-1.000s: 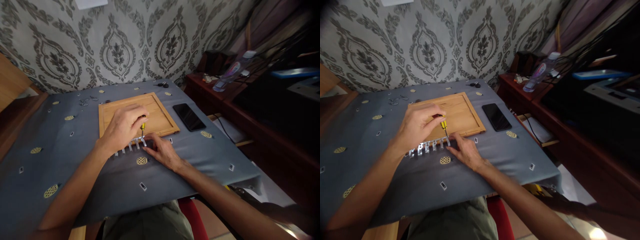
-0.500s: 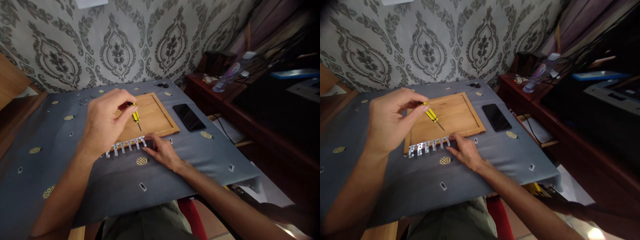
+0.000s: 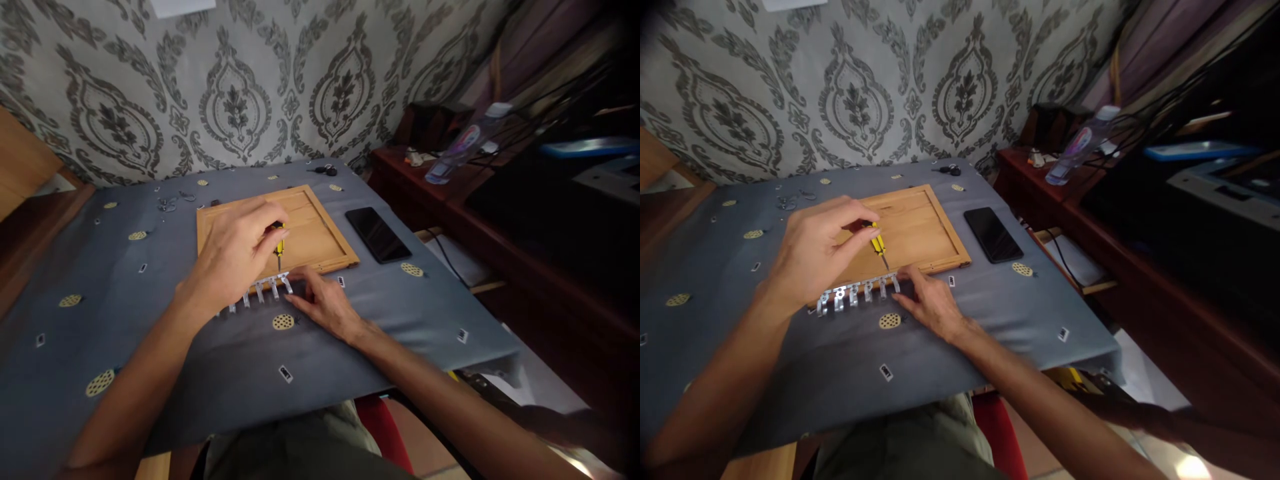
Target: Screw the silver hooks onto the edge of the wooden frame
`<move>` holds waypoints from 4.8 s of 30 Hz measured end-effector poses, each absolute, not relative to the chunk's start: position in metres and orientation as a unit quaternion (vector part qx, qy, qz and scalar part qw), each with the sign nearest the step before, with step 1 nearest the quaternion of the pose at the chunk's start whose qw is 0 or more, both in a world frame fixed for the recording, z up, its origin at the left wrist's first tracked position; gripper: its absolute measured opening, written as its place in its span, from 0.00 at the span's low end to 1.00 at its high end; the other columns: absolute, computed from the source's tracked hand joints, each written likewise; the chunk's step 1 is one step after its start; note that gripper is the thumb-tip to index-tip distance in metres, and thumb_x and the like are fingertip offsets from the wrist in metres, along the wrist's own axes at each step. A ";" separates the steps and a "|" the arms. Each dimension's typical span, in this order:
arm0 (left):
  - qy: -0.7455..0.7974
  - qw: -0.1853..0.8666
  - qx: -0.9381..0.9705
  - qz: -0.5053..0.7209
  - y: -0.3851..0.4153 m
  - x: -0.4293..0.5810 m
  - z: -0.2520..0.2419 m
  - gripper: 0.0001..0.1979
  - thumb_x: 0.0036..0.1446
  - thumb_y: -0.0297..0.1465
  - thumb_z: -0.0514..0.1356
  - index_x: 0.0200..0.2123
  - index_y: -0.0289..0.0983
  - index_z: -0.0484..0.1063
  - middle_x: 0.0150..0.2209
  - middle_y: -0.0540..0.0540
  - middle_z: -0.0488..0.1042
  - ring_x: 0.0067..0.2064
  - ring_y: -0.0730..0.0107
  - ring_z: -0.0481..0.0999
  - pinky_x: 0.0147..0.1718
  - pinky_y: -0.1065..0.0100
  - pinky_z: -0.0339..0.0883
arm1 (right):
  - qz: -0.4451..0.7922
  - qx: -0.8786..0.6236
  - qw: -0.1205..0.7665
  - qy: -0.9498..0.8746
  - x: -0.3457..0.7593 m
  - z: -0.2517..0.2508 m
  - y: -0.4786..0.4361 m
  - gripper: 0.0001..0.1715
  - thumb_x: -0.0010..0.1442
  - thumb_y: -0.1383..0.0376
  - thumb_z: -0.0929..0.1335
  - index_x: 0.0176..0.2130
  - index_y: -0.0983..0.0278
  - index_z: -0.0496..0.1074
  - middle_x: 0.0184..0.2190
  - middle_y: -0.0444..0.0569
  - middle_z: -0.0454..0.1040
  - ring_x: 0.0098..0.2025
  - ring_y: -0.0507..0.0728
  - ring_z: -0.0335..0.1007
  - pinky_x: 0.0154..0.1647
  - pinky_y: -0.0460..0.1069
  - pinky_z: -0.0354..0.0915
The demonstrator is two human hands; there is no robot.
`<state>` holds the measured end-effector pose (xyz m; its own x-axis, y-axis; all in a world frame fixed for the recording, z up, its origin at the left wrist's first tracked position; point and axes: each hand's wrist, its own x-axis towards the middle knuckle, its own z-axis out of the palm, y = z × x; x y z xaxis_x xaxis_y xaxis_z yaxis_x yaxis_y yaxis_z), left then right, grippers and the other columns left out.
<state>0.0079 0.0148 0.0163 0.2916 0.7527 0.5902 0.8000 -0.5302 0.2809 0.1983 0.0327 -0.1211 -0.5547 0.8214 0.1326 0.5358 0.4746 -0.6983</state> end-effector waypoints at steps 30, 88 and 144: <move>-0.470 0.013 -0.817 -0.333 0.020 0.014 0.003 0.03 0.61 0.23 0.61 0.35 0.35 0.73 0.35 0.48 0.77 0.36 0.71 0.76 0.35 0.69 0.67 | 0.301 -0.402 0.240 -0.831 0.199 -0.120 0.032 0.18 0.62 0.60 0.68 0.51 0.62 0.67 0.29 0.44 0.75 0.27 0.54 0.69 0.31 0.49 0.62; -0.819 0.032 -0.509 -0.265 0.087 -0.223 -0.100 0.18 0.66 0.37 0.59 0.55 0.36 0.69 0.54 0.40 0.71 0.51 0.60 0.75 0.49 0.54 0.73 | 0.276 -0.372 0.314 -0.829 0.203 -0.137 0.045 0.19 0.61 0.54 0.67 0.48 0.61 0.72 0.17 0.39 0.67 0.15 0.54 0.64 0.17 0.48 0.61; -0.451 -0.243 -0.840 -0.177 0.050 -0.011 -0.053 0.09 0.59 0.20 0.58 0.30 0.37 0.73 0.28 0.52 0.75 0.30 0.73 0.71 0.31 0.69 0.57 | 0.332 -0.419 0.249 -0.808 0.202 -0.112 0.029 0.18 0.61 0.59 0.69 0.50 0.62 0.71 0.26 0.41 0.70 0.23 0.51 0.63 0.25 0.46 0.60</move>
<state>-0.0114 0.0499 -0.0532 0.5303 0.8443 0.0772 0.6723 -0.4742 0.5685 0.2019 0.0294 -0.1115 -0.5252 0.8420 0.1229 0.5114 0.4278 -0.7453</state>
